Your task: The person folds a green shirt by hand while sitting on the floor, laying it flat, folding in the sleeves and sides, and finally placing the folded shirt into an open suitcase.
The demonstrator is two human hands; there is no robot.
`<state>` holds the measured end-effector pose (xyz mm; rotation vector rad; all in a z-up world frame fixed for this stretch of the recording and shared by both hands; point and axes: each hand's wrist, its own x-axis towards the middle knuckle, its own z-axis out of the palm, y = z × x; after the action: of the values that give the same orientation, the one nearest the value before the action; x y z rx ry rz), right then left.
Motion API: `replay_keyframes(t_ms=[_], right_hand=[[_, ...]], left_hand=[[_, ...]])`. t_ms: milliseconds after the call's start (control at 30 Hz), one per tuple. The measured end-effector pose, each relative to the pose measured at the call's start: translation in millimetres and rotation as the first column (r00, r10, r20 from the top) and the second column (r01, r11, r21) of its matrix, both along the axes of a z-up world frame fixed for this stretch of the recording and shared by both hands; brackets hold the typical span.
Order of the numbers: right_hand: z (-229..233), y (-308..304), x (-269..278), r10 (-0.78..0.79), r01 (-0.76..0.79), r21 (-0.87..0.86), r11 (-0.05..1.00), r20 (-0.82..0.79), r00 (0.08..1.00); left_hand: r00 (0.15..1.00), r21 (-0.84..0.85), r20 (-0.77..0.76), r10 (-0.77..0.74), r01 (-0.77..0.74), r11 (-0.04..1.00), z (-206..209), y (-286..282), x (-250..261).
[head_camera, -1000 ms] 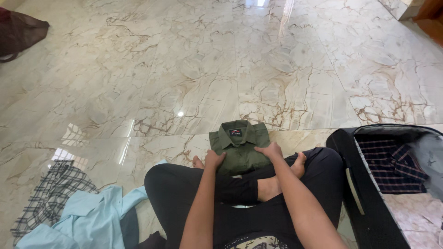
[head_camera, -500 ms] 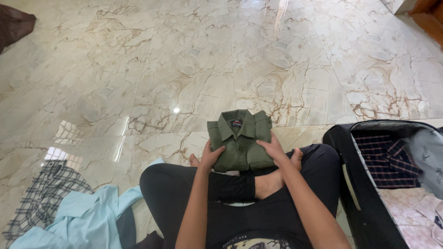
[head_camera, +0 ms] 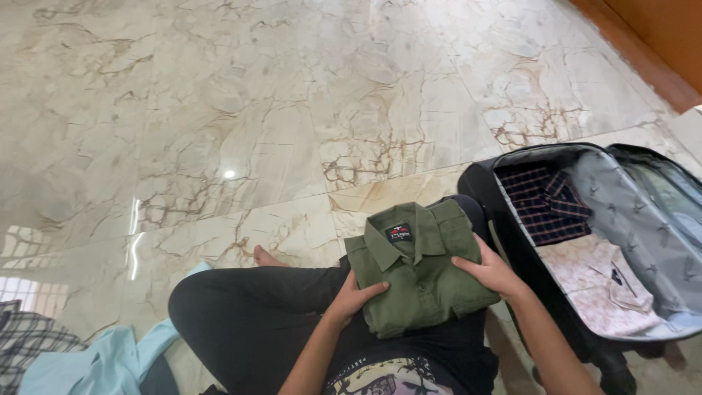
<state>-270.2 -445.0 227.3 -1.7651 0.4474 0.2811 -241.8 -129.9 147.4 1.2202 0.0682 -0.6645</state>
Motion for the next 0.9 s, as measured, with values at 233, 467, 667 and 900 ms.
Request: replay_keyframes(t_ms=[233,467,667,900], right_hand=[[43.8,46.0,-32.1,0.201,-0.067,-0.612,0.788,0.153,0.968],[77.4,96.7,-51.8,0.384,-0.188,-0.624,0.759,0.196,0.902],[79.7,90.9,-51.3,0.353,-0.281,-0.632,0.723,-0.013,0.936],[32.7,61.6,-47.3,0.325,-0.220,-0.500,0.838,0.133,0.936]], left_hand=[[0.955,0.031,0.294,0.040,-0.052,0.998,7.2,-25.2,-5.8],[0.931,0.056,0.366,0.004,-0.026,0.998,61.1,-40.8,-24.5],[0.914,0.030,0.368,-0.172,0.173,0.984,53.9,-33.8,-28.3],[0.918,-0.055,0.269,-0.292,0.318,0.947,58.7,-40.1,-28.6]])
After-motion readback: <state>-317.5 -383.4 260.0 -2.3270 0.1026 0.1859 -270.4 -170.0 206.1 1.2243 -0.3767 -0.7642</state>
